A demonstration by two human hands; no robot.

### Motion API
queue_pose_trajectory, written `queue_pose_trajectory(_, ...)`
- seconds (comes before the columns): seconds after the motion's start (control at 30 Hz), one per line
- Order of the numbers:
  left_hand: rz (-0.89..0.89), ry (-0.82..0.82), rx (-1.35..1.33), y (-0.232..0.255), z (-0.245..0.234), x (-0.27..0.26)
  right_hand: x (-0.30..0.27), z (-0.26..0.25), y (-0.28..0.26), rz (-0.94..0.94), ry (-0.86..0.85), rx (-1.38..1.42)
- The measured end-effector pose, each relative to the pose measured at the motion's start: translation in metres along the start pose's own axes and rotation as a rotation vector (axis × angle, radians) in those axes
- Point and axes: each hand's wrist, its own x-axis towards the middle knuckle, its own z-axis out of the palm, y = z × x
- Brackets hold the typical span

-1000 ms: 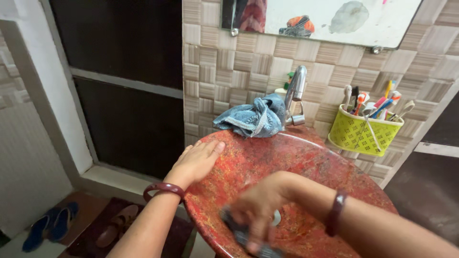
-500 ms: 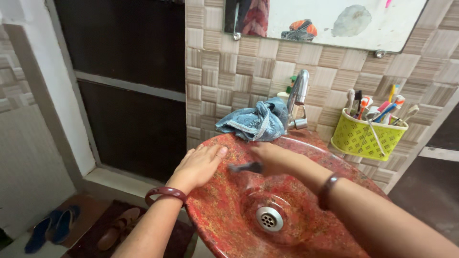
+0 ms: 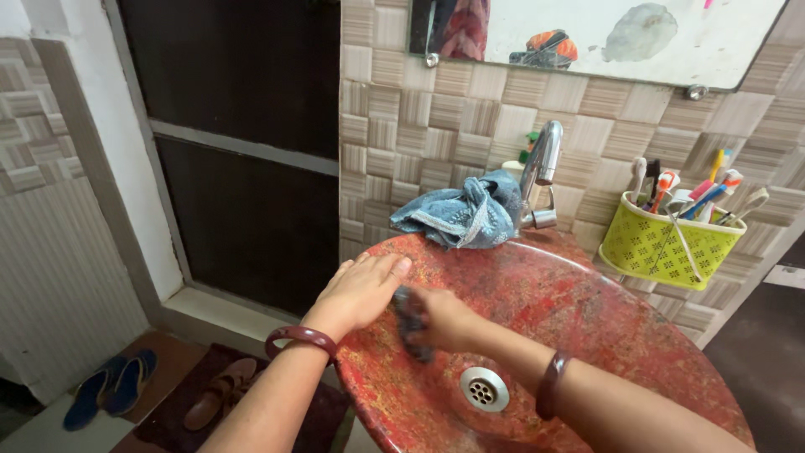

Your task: The person scrubs the inside of a red pedestal sink using a dark scouring pad. They move the pad around the basin and near the drain, then wipe the sink's rim and the area around the faucet.

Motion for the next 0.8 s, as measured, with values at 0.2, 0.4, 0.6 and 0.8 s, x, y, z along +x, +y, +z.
queue_pose_trajectory(0.2, 0.017, 0.057, -0.040, -0.004, 0.005, 0.002, -0.011, 0.001, -0.023, -0.126, 0.130, -0.007)
queue_pose_trajectory(0.4, -0.053, -0.010, -0.028, -0.002, 0.002, 0.002, -0.015, -0.001, 0.012, 0.360, -0.052, -0.255)
queue_pose_trajectory(0.6, -0.055, -0.021, -0.027, -0.004, 0.005, 0.002, -0.007, 0.010, -0.013, -0.467, 0.184, -0.195)
queue_pose_trajectory(0.8, -0.056, -0.032, -0.022, -0.002, 0.002, 0.001, -0.014, -0.037, 0.026, 0.487, -0.053, -0.647)
